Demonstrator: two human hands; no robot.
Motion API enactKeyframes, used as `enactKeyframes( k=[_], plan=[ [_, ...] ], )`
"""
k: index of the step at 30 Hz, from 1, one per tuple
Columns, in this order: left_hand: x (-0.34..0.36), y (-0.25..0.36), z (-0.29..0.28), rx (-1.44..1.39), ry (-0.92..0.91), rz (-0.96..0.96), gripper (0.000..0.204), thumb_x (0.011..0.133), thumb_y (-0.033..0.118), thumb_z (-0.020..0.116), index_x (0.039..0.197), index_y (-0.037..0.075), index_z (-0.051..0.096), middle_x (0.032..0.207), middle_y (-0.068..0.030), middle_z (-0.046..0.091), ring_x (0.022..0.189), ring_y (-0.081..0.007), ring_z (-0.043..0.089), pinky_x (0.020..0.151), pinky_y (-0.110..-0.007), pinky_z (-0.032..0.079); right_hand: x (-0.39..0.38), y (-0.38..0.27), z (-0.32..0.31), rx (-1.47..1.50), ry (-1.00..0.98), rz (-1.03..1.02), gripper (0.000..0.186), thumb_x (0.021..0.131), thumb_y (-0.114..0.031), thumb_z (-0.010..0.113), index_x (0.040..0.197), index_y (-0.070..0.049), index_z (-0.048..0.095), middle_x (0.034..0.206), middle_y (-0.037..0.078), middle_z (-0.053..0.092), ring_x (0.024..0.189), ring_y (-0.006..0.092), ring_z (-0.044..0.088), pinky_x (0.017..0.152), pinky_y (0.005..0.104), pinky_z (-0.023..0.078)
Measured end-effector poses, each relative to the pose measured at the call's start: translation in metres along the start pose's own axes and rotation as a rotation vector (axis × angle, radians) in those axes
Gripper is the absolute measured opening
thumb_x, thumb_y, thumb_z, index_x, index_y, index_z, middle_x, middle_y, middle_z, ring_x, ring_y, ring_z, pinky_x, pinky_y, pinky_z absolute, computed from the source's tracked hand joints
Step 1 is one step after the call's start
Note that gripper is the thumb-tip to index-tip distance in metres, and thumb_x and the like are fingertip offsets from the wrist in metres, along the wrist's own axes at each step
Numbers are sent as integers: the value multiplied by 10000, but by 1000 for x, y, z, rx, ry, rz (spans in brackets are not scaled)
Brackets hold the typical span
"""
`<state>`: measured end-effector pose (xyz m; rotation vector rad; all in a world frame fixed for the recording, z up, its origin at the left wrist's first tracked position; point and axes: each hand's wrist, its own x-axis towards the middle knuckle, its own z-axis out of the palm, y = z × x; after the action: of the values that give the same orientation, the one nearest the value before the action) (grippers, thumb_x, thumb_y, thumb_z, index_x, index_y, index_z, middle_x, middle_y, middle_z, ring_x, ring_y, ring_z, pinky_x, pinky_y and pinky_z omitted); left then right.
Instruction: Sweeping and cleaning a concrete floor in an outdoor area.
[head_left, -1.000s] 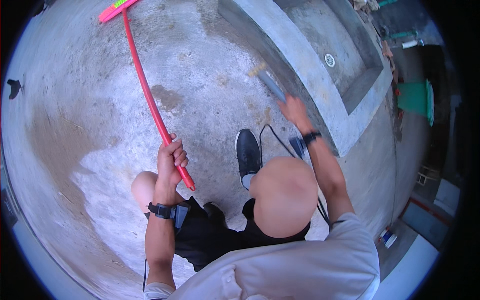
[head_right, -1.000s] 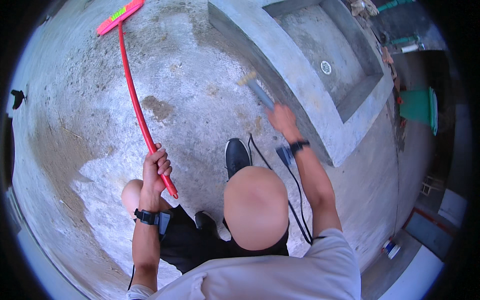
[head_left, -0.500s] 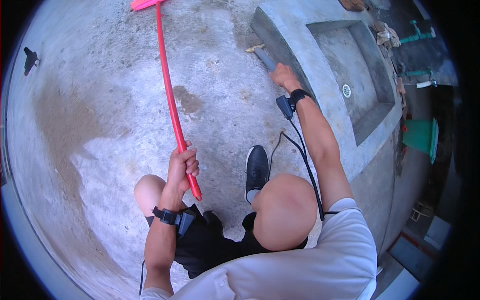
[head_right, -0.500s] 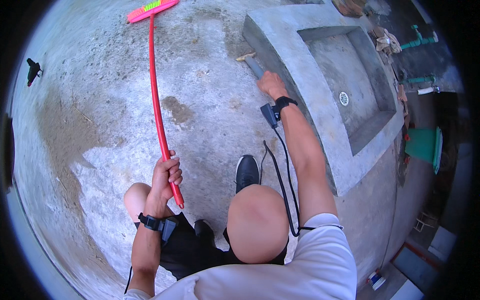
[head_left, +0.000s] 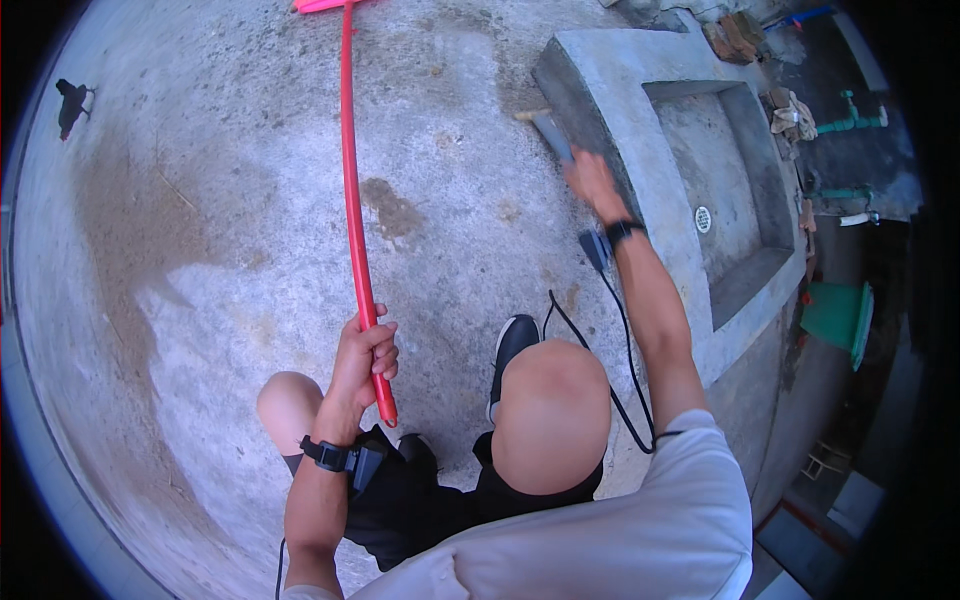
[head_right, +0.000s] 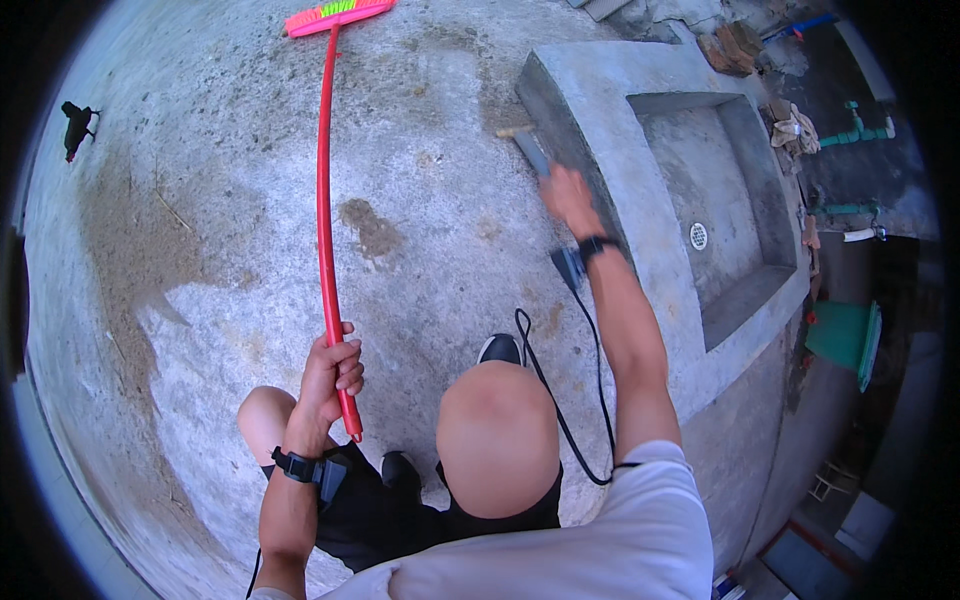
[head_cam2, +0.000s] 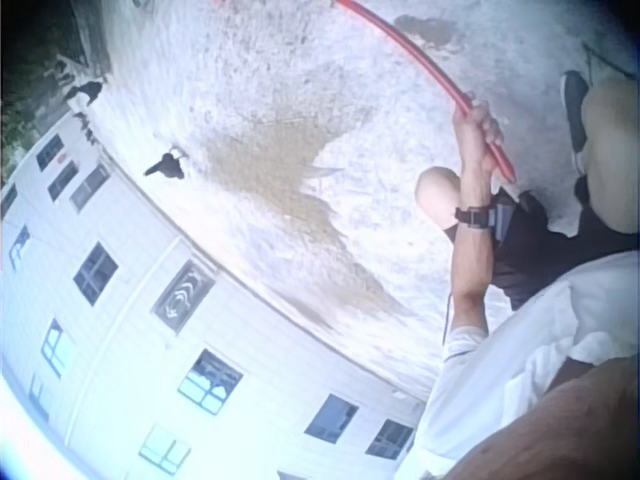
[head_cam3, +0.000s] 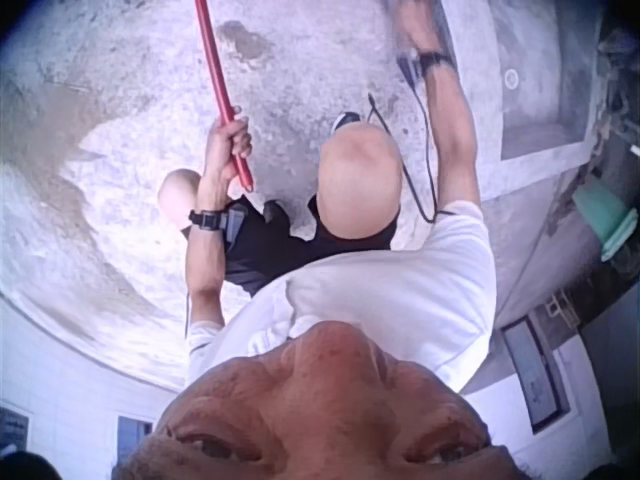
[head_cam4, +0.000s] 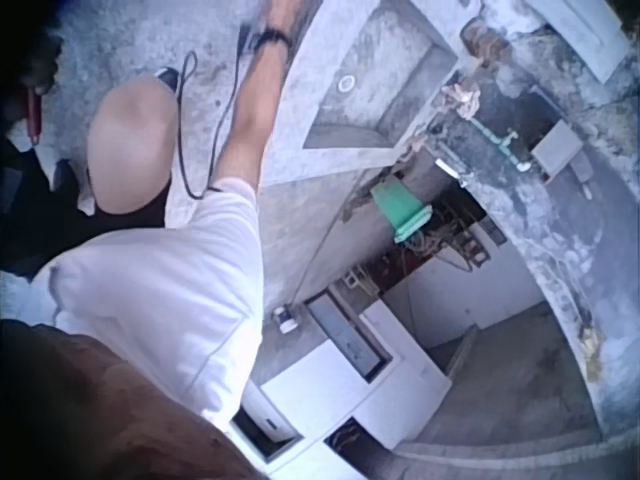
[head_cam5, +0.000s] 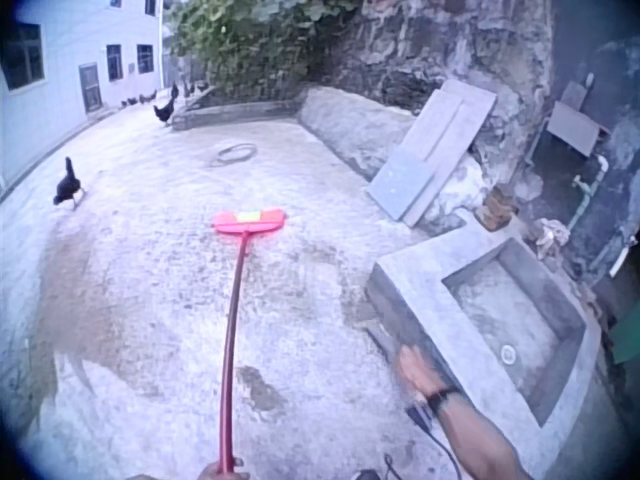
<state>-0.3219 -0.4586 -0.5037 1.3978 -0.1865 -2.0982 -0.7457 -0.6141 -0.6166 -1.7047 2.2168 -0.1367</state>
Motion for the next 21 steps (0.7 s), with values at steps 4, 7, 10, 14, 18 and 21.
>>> enactKeyframes(
  k=[4, 7, 10, 14, 18, 21],
  plan=[
    [5, -2, 3, 6, 0, -1, 248, 848, 30, 531, 1060, 115, 432, 530, 37, 337, 344, -71, 307, 331, -233, 282, 56, -49, -5, 37, -73, 188, 342, 853, -296, 558, 1038, -14, 612, 946, 249, 637, 886, 409, 617, 770, 477, 497],
    [5, -13, 10, -7, -36, -6, 264, 842, 27, 538, 1060, 117, 419, 532, 37, 337, 349, -75, 307, 337, -238, 287, 43, -19, 3, -168, -59, 6, 352, 840, -330, 562, 1062, -63, 616, 953, 252, 638, 918, 431, 609, 791, 478, 502],
    [3, -11, 14, -2, -26, -7, 282, 835, 18, 549, 1059, 119, 410, 528, 39, 325, 355, -76, 308, 347, -241, 289, -6, -12, 4, -64, -55, 90, 405, 851, -325, 554, 1200, -119, 549, 973, 258, 631, 950, 434, 597, 819, 505, 478],
    [-3, -6, 13, -16, -22, 0, 276, 841, 21, 542, 1064, 117, 411, 528, 39, 328, 354, -73, 306, 346, -236, 282, -33, 0, 8, 15, -36, 131, 375, 851, -293, 552, 1166, -90, 568, 1008, 250, 628, 965, 434, 594, 841, 500, 482],
    [-6, -2, 7, -8, -1, -17, 274, 846, 27, 540, 1071, 116, 411, 528, 38, 335, 352, -71, 307, 343, -233, 284, 32, -16, 13, 21, -19, 59, 377, 850, -297, 557, 1159, -83, 577, 1037, 249, 622, 976, 430, 592, 842, 496, 481],
    [-1, -8, 6, 8, 20, -26, 280, 844, 31, 547, 1075, 122, 416, 528, 37, 338, 349, -74, 309, 339, -235, 283, 101, -53, 11, -1, 25, 32, 355, 850, -298, 555, 1123, -75, 593, 1016, 244, 626, 966, 432, 590, 826, 494, 481]
  ],
)
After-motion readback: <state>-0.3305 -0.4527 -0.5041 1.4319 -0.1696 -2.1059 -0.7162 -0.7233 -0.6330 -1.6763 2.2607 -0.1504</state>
